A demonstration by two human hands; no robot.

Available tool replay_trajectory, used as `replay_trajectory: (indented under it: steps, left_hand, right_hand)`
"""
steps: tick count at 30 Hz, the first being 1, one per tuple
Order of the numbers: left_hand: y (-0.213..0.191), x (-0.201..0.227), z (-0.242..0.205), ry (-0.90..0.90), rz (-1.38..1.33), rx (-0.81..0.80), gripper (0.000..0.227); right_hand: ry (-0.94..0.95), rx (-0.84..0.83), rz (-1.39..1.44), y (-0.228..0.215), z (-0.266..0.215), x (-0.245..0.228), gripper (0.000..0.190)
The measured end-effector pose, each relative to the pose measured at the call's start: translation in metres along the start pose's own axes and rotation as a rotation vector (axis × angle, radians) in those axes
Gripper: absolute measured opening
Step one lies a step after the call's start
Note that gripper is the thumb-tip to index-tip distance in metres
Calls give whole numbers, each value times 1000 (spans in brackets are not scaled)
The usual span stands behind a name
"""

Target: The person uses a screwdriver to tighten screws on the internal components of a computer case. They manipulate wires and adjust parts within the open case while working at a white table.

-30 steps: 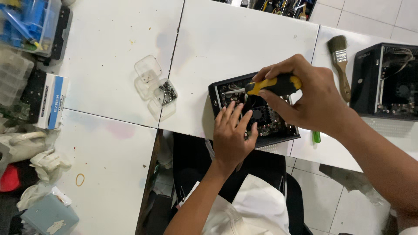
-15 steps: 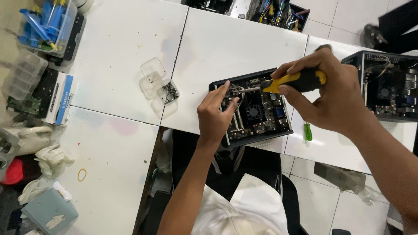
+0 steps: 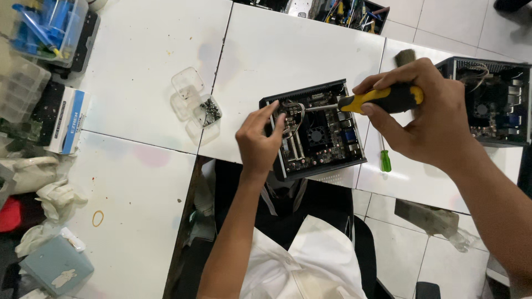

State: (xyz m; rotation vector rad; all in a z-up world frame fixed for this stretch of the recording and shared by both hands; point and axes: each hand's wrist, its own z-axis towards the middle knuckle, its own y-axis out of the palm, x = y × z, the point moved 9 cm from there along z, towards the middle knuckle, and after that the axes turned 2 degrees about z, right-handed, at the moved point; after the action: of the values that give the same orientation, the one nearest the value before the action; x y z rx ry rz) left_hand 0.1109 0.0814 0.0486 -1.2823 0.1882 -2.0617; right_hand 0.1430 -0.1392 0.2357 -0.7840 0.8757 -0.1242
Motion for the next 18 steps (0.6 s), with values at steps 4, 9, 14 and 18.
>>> replay_trajectory:
  steps: [4,9,14,18]
  left_hand:
    - [-32,-5,-11,-121,2,95,27]
    - [-19,0,-24,-85,37,-15,24]
    - [9,-5,-45,-159,154,-137,41]
    - [11,-7,-49,-159,171,-132,43]
  right_hand:
    - [-13,-45,30,23,-15,15,38]
    - [12,-58,14,59,-20,32,35]
    - [26,42,81,79,-16,47,27]
    - [75,11,103,85,-12,58,26]
